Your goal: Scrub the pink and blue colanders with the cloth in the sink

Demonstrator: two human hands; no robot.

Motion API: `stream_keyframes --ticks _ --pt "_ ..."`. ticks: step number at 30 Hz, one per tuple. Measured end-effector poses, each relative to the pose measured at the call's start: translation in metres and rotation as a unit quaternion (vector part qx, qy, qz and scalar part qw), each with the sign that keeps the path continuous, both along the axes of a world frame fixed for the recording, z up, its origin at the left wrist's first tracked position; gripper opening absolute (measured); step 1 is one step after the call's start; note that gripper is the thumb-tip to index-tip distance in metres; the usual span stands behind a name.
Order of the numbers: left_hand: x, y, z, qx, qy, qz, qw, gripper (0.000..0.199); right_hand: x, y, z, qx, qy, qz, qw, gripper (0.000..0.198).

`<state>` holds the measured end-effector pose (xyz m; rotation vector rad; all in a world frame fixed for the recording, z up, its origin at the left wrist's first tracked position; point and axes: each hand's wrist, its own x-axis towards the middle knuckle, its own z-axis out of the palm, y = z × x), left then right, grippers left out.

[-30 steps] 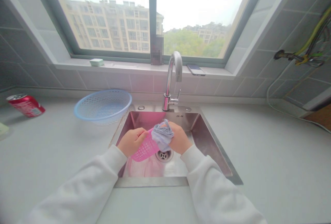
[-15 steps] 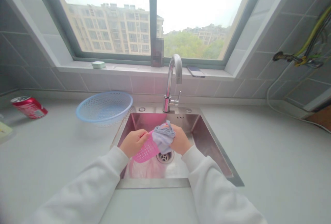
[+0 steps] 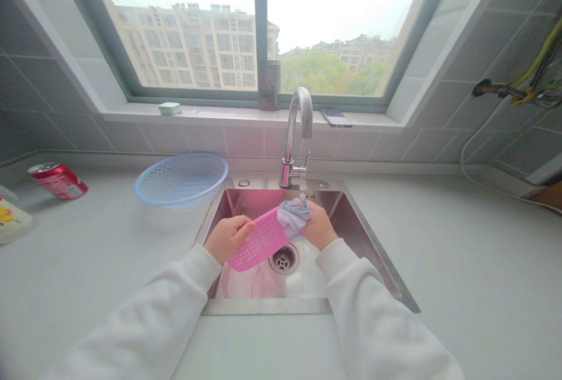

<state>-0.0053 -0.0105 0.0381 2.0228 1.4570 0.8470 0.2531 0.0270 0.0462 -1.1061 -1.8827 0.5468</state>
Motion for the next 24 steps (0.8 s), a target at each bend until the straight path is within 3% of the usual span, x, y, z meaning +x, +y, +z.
stream_keyframes --ticks 5,10,15,21,24 --pt "0.003 0.003 -0.002 -0.004 0.002 0.0 1.0 0.04 -0.024 -0.015 0.0 -0.001 -0.011 0.103 0.995 0.015" --pt "0.002 0.001 0.003 -0.008 -0.004 0.002 1.0 0.039 0.002 0.006 -0.007 -0.017 0.064 0.01 0.998 0.022" --pt "0.002 -0.001 0.005 -0.017 -0.014 -0.002 1.0 0.038 0.017 0.013 -0.004 -0.018 0.045 -0.055 0.997 0.019" --pt "0.003 0.003 0.0 -0.008 -0.013 0.002 1.0 0.037 -0.024 -0.017 0.003 -0.001 0.027 0.067 0.997 0.012" --pt "0.003 0.003 0.001 -0.008 -0.014 -0.003 1.0 0.038 -0.023 -0.015 0.001 0.004 0.024 0.061 0.998 0.011"
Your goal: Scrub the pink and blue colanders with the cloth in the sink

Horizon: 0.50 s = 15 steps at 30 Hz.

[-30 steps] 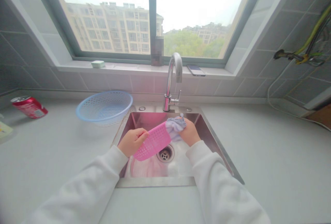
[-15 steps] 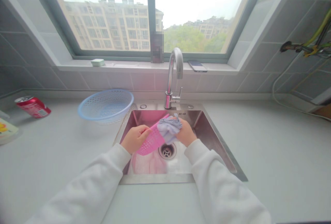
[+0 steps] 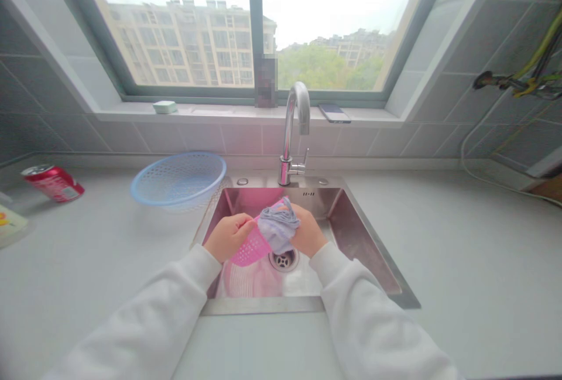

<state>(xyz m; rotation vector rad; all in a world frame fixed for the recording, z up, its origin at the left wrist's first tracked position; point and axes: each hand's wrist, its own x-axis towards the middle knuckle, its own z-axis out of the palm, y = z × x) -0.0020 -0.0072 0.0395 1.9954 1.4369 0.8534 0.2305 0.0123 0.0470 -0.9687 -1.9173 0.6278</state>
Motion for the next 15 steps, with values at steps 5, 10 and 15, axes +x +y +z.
stream_keyframes --ticks 5,10,15 --pt "-0.004 -0.002 0.004 -0.017 -0.019 -0.005 1.0 0.036 0.041 0.031 -0.014 -0.014 0.02 -0.126 0.992 0.018" --pt "-0.007 -0.003 0.002 -0.035 -0.041 -0.023 0.998 0.036 0.056 0.044 -0.027 -0.034 0.059 -0.203 0.977 0.018" --pt "-0.007 -0.001 -0.002 -0.027 -0.091 -0.088 0.992 0.035 0.051 0.04 -0.027 -0.058 0.066 -0.211 0.974 0.016"
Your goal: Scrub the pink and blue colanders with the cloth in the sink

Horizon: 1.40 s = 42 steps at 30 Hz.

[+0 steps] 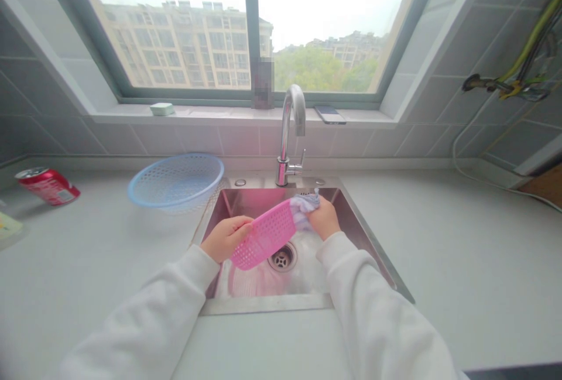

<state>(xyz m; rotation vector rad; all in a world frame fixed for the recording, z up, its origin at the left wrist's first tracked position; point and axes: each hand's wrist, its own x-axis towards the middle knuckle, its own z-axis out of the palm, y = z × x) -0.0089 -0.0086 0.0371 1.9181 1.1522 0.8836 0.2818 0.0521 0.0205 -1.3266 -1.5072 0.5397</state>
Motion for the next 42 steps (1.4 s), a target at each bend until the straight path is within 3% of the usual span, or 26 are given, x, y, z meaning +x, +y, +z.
stream_keyframes --ticks 5,9,12,20,28,36,39,42 --pt "0.004 0.002 -0.007 -0.014 -0.024 0.027 0.999 0.033 -0.008 -0.012 0.015 0.024 -0.026 0.052 0.998 0.015" --pt "0.009 0.003 -0.005 -0.01 0.047 0.089 0.995 0.032 -0.036 -0.034 0.026 0.084 -0.108 0.134 0.981 0.014" --pt "0.009 0.004 -0.001 0.001 0.091 0.092 0.992 0.032 -0.05 -0.044 0.026 0.082 -0.113 0.194 0.971 0.011" --pt "0.003 0.001 0.003 0.008 0.106 0.129 0.986 0.035 -0.012 -0.014 0.023 0.022 -0.084 0.089 0.992 0.017" --pt "0.002 0.003 0.0 0.018 0.128 0.131 0.983 0.033 -0.048 -0.041 0.029 0.06 -0.111 0.195 0.973 0.015" --pt "0.003 -0.001 -0.001 0.021 0.096 0.132 0.986 0.036 -0.011 -0.013 0.023 0.054 -0.146 0.088 0.984 0.015" --pt "0.003 0.0 -0.001 0.023 0.096 0.147 0.984 0.034 -0.031 -0.028 0.027 0.079 -0.136 0.12 0.98 0.014" --pt "0.005 0.002 -0.002 0.021 0.101 0.135 0.985 0.034 -0.056 -0.047 0.031 0.106 -0.121 0.215 0.963 0.013"
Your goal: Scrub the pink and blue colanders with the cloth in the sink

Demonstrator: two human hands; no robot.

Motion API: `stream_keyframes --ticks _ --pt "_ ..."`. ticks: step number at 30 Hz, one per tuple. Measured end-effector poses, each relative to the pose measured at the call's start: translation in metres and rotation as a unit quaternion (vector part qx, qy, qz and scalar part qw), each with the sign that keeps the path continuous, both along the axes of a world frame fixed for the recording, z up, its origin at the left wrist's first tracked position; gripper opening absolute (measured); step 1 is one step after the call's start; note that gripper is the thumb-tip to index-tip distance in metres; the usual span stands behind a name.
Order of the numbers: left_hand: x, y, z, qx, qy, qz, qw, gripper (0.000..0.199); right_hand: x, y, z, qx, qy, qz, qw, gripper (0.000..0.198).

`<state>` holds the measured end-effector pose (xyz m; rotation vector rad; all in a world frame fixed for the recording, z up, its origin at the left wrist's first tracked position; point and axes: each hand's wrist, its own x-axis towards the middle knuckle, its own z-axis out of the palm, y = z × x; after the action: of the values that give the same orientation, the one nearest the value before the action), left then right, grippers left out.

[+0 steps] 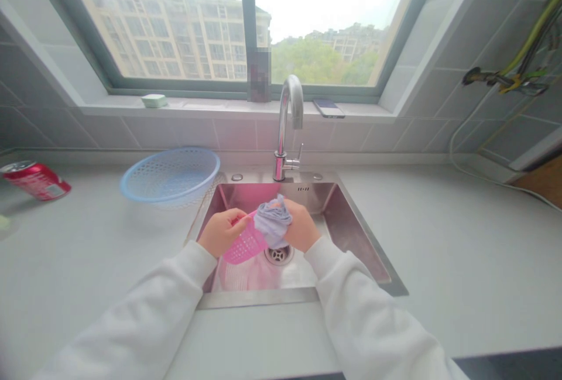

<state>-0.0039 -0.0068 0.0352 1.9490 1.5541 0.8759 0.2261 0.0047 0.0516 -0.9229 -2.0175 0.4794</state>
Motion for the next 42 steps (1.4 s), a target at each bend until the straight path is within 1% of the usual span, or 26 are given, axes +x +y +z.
stream_keyframes --ticks 2,3,4,8,10,12,15,16,18,20,22,23,25,27,29,31,33,35,36,38,42 --pt "0.001 0.001 0.0 0.002 0.003 -0.009 1.0 0.036 -0.005 -0.003 0.001 0.003 0.0 0.031 1.0 0.013" --pt "0.002 0.001 0.001 0.003 0.003 -0.009 1.0 0.036 -0.002 0.0 0.0 0.0 0.006 0.026 1.0 0.014" --pt "0.002 0.0 0.002 0.004 0.003 -0.007 1.0 0.037 0.004 0.005 -0.001 -0.005 0.01 0.006 1.0 0.014" --pt "-0.002 -0.003 0.003 0.006 -0.017 -0.01 1.0 0.038 0.039 0.031 -0.007 -0.045 0.016 -0.118 0.992 0.014" --pt "-0.003 -0.004 0.003 0.01 -0.023 -0.006 1.0 0.038 0.043 0.034 -0.007 -0.055 0.023 -0.142 0.988 0.016" --pt "-0.003 -0.004 0.001 0.01 -0.019 0.006 1.0 0.038 0.034 0.027 -0.005 -0.051 0.032 -0.119 0.991 0.016" --pt "-0.001 -0.002 -0.001 0.01 -0.011 0.005 1.0 0.037 0.009 0.008 -0.001 -0.056 0.047 -0.028 0.997 0.014" --pt "0.0 -0.002 -0.001 0.009 -0.009 0.001 1.0 0.037 0.004 0.004 0.0 -0.057 0.045 -0.007 0.997 0.013" --pt "0.001 -0.001 0.0 0.006 -0.012 -0.004 1.0 0.037 0.002 0.003 0.0 -0.051 0.036 0.003 0.998 0.014" --pt "0.0 -0.001 0.0 0.005 -0.026 -0.003 1.0 0.037 0.013 0.011 -0.003 -0.041 0.032 -0.041 0.998 0.014" --pt "-0.003 -0.002 -0.001 0.006 -0.052 -0.005 0.999 0.035 0.03 0.024 -0.008 -0.051 0.043 -0.117 0.991 0.016" --pt "-0.005 -0.002 -0.002 0.005 -0.071 -0.013 0.997 0.035 0.039 0.03 -0.01 -0.063 0.062 -0.16 0.983 0.017" --pt "-0.009 -0.002 -0.005 -0.006 -0.121 -0.042 0.992 0.033 0.051 0.039 -0.016 -0.081 0.109 -0.234 0.963 0.02" --pt "-0.011 -0.002 -0.009 -0.035 -0.176 -0.085 0.98 0.032 0.054 0.043 -0.019 -0.091 0.138 -0.266 0.95 0.022" --pt "-0.011 -0.002 -0.011 -0.075 -0.234 -0.118 0.962 0.032 0.052 0.042 -0.021 -0.099 0.146 -0.264 0.948 0.024" --pt "-0.009 -0.002 -0.012 -0.116 -0.299 -0.136 0.937 0.035 0.048 0.039 -0.021 -0.108 0.15 -0.249 0.951 0.026" --pt "-0.006 -0.002 -0.012 -0.16 -0.353 -0.141 0.911 0.044 0.044 0.037 -0.021 -0.112 0.153 -0.225 0.956 0.027" --pt "-0.004 -0.002 -0.012 -0.194 -0.375 -0.132 0.897 0.058 0.042 0.036 -0.02 -0.109 0.158 -0.204 0.96 0.03" --pt "-0.003 -0.001 -0.013 -0.202 -0.373 -0.123 0.897 0.064 0.042 0.036 -0.02 -0.107 0.16 -0.195 0.962 0.031" --pt "-0.002 0.0 -0.014 -0.201 -0.356 -0.107 0.906 0.071 0.041 0.035 -0.02 -0.104 0.162 -0.179 0.965 0.034" --pt "-0.005 0.0 -0.014 -0.156 -0.283 -0.097 0.941 0.072 0.04 0.033 -0.02 -0.092 0.147 -0.154 0.973 0.031"
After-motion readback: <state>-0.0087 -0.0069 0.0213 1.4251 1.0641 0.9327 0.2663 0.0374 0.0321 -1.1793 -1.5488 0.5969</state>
